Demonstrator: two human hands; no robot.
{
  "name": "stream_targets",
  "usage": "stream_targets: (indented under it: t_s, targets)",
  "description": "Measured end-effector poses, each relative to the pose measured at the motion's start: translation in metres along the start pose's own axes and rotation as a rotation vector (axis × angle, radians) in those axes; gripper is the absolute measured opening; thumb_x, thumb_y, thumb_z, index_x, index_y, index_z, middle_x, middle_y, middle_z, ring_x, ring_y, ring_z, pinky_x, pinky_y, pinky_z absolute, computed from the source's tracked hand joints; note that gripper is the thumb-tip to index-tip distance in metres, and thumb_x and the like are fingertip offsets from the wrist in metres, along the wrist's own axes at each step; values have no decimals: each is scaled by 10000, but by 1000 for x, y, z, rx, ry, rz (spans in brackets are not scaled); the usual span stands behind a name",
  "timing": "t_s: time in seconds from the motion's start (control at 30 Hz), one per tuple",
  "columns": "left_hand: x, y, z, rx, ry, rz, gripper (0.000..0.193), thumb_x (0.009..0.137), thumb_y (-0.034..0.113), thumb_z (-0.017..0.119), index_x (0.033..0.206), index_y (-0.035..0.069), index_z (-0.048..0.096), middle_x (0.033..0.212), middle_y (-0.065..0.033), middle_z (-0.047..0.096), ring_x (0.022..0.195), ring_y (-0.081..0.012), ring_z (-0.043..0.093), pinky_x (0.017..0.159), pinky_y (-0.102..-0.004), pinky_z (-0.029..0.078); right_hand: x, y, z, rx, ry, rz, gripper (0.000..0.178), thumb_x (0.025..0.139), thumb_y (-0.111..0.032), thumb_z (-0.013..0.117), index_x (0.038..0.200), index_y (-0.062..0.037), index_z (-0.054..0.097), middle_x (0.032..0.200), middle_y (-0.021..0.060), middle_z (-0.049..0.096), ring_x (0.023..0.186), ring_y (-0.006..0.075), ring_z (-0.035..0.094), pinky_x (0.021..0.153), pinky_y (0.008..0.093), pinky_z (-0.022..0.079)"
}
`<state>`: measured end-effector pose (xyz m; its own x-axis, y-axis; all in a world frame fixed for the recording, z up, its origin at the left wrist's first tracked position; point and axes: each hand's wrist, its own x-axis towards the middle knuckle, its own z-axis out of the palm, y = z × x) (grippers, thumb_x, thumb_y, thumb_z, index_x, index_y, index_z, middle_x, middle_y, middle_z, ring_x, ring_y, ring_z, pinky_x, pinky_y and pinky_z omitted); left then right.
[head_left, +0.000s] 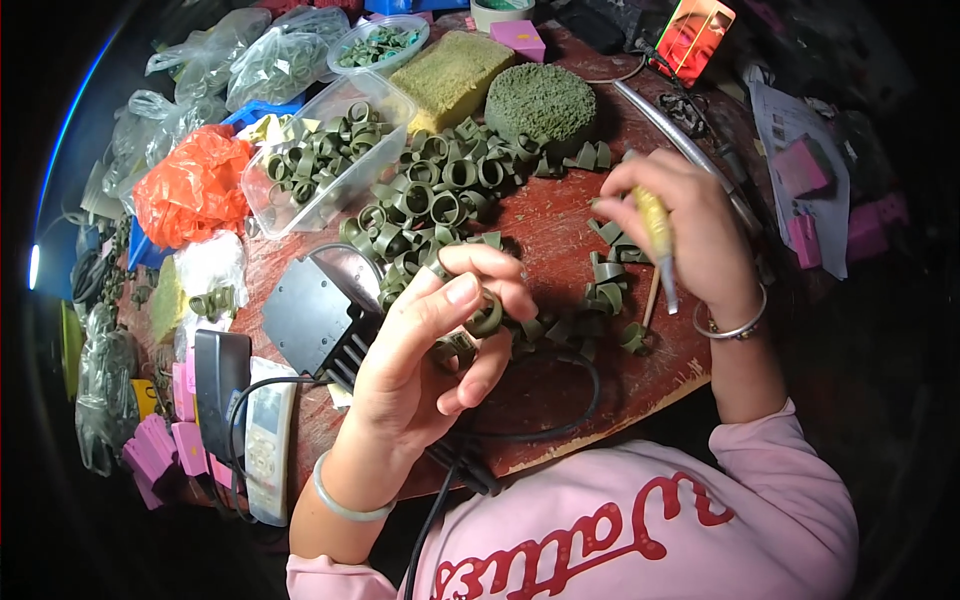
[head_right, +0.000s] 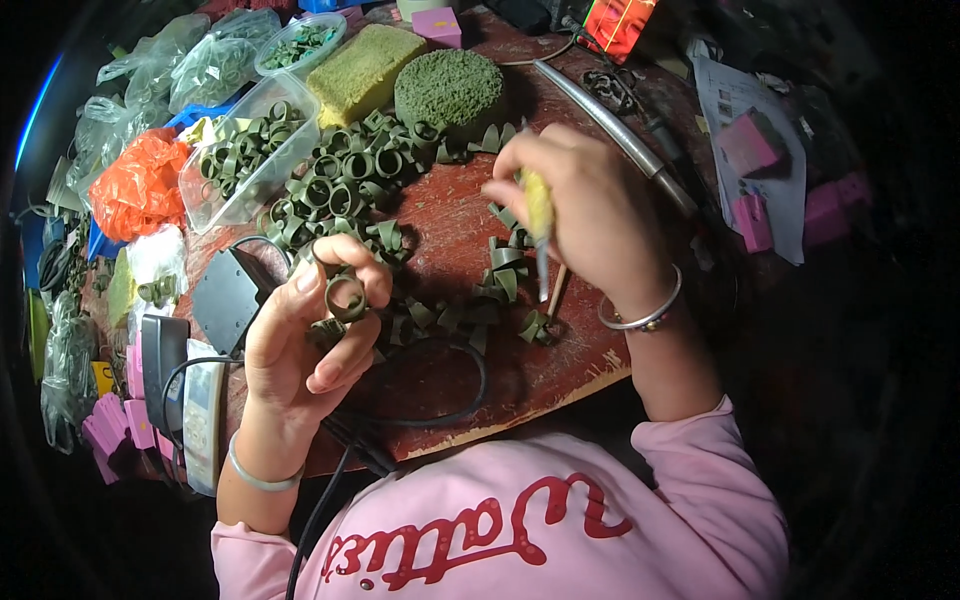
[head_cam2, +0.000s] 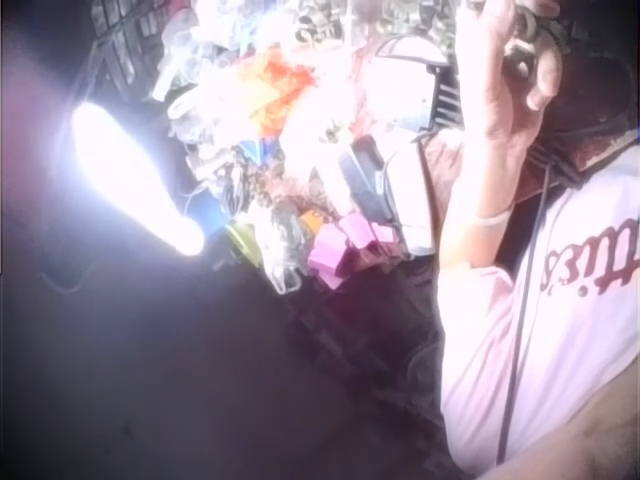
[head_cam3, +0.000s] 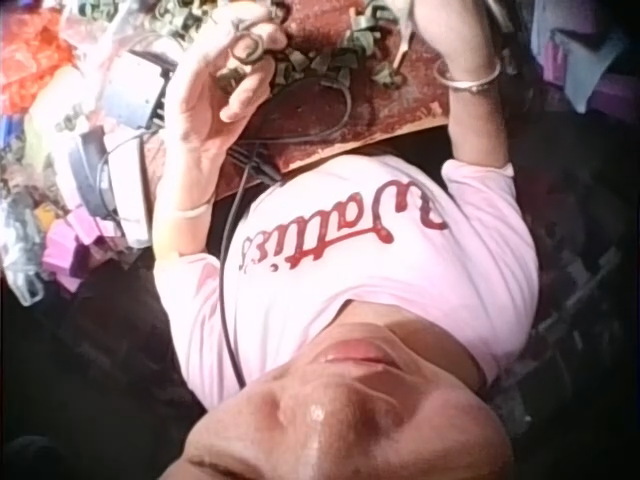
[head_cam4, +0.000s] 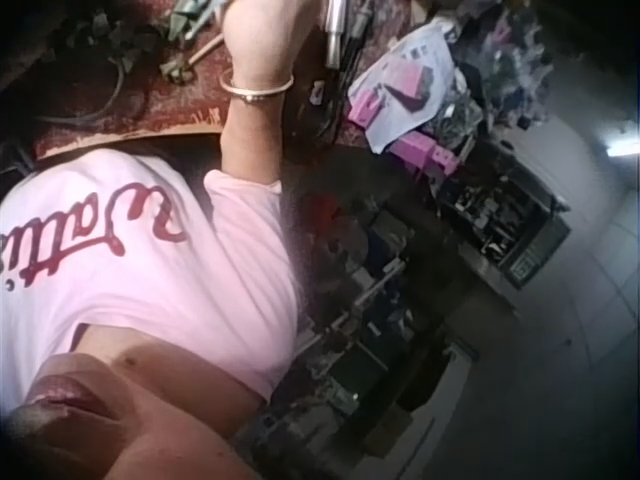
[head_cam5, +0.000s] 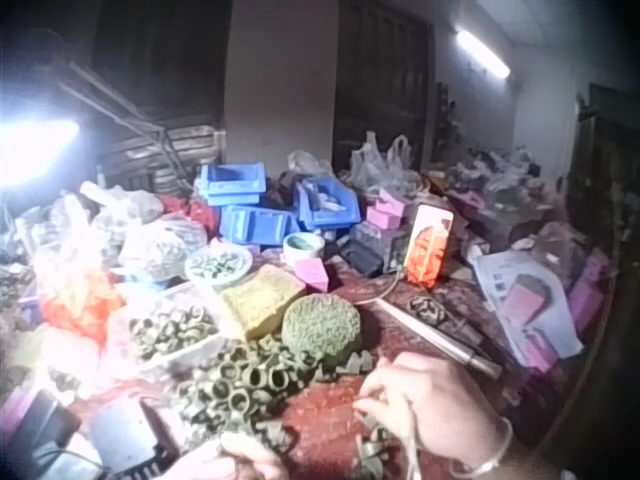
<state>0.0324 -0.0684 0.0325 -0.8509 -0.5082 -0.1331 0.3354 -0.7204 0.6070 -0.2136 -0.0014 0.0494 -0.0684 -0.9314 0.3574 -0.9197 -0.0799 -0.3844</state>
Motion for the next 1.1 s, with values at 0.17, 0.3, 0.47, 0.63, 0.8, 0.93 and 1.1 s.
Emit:
stream_targets:
  t_s: [0.17,0.3,0.47,0.63,0.8,0.93,1.1]
  targets:
    - [-1,-1,-3,46,48,-15,144,927,194,558,943,52,536,700,-28,458,430,-46,346,375,-175,239,-7,-7,13,-79,-123,-76,157,770,-139,727,861,-65,621,749,122,572,697,344,592,598,422,457]
    - [1,1,-3,64,80,-34,179,900,195,631,979,39,592,701,-3,516,542,-52,451,450,-170,285,-8,-13,19,66,-42,-95,136,766,-47,717,853,-51,613,763,118,593,693,319,606,610,382,474]
    - [1,-6,1,245,224,45,203,878,130,648,1040,47,558,834,-6,554,605,-24,457,445,-137,290,-6,-36,25,273,147,-133,150,781,42,701,865,-15,591,790,91,611,700,201,622,631,287,478]
    - [4,-12,14,375,255,150,410,802,43,744,1169,73,564,859,26,604,608,-16,480,468,-161,336,-17,-43,28,1053,-36,86,162,859,26,658,969,-5,543,881,27,591,789,71,572,701,225,480]
    - [4,-8,7,452,247,122,355,800,40,744,1120,71,594,771,32,578,570,-15,454,464,-158,319,-15,-37,30,908,-96,-98,190,828,52,675,943,-16,539,888,30,574,835,69,560,758,219,465]
    - [2,-10,5,508,249,160,356,791,10,735,1113,63,591,855,19,596,597,-3,463,464,-145,315,-15,-39,29,879,39,-2,200,824,37,686,969,-10,556,905,48,591,807,98,592,723,242,488]
    - [4,-13,3,574,248,254,360,783,-18,728,1108,51,589,936,3,612,618,10,456,467,-134,304,-12,-40,23,652,39,-168,212,800,26,712,981,-1,605,891,75,634,800,138,634,709,261,503]
